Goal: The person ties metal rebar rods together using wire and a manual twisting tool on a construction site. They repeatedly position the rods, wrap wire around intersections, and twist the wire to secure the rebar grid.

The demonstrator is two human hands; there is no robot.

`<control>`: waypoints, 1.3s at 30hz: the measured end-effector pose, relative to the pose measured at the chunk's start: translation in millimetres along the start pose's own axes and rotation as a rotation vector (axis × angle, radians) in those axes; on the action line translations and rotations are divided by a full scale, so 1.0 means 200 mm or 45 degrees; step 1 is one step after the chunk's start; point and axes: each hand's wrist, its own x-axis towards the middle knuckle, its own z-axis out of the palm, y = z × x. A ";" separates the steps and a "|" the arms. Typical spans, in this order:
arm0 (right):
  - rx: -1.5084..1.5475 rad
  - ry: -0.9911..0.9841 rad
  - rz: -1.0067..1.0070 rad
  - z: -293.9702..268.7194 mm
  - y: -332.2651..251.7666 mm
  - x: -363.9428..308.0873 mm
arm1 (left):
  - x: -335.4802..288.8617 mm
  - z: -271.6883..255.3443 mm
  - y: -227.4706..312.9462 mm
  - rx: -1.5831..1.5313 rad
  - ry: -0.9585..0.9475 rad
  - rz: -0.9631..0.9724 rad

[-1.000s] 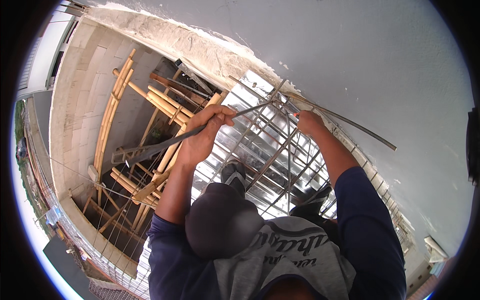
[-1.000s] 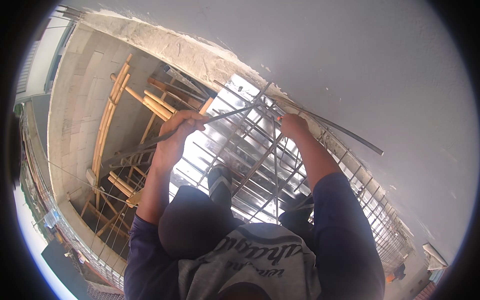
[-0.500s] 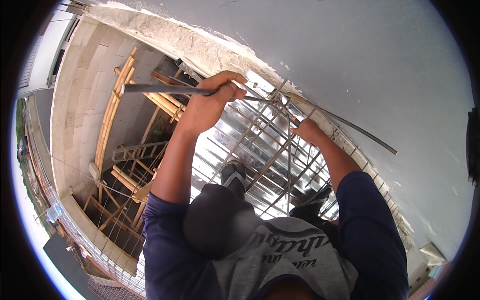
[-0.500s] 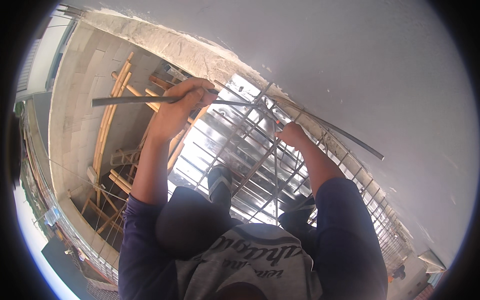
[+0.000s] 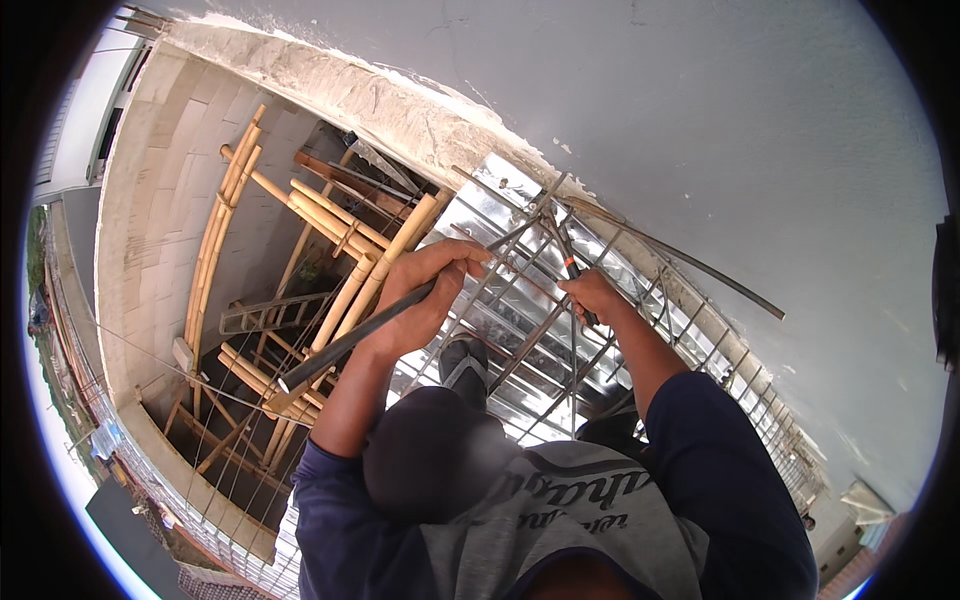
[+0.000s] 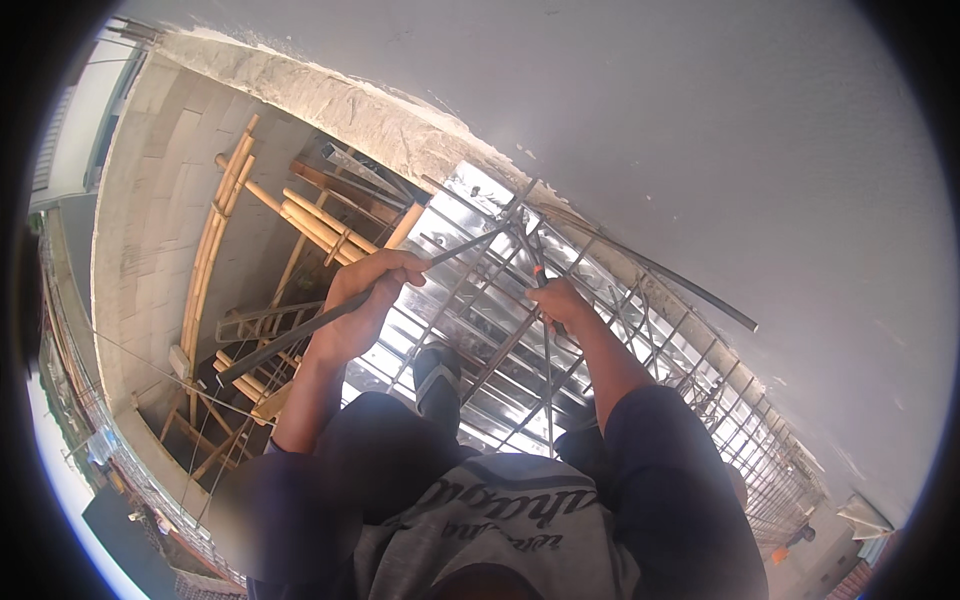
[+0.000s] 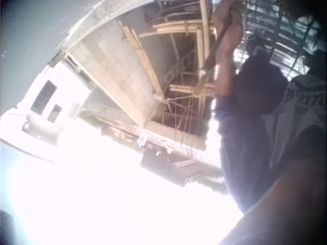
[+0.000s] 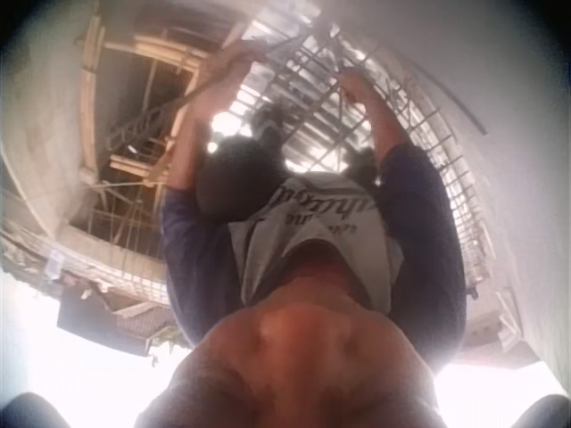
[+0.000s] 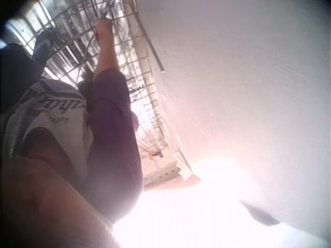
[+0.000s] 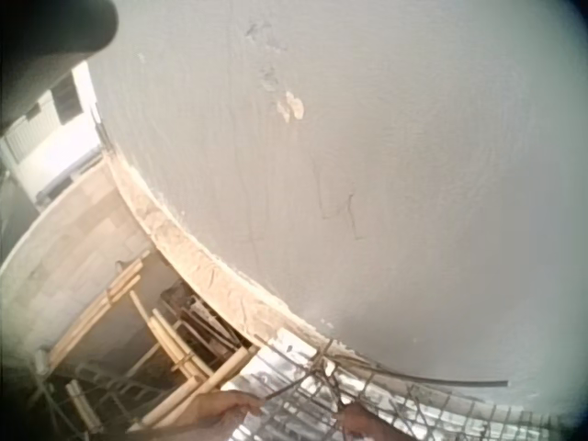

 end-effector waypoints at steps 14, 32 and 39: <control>0.458 -0.221 0.328 -0.05 -0.13 -0.08 | -0.35 -0.01 -0.28 -0.050 0.014 -0.067; -1.250 0.350 -0.138 -0.12 -0.10 0.04 | -0.04 -0.04 -0.09 -0.055 0.005 -0.010; -1.508 0.420 -0.087 -0.13 -0.16 0.03 | -0.03 -0.02 -0.06 -0.040 -0.063 0.091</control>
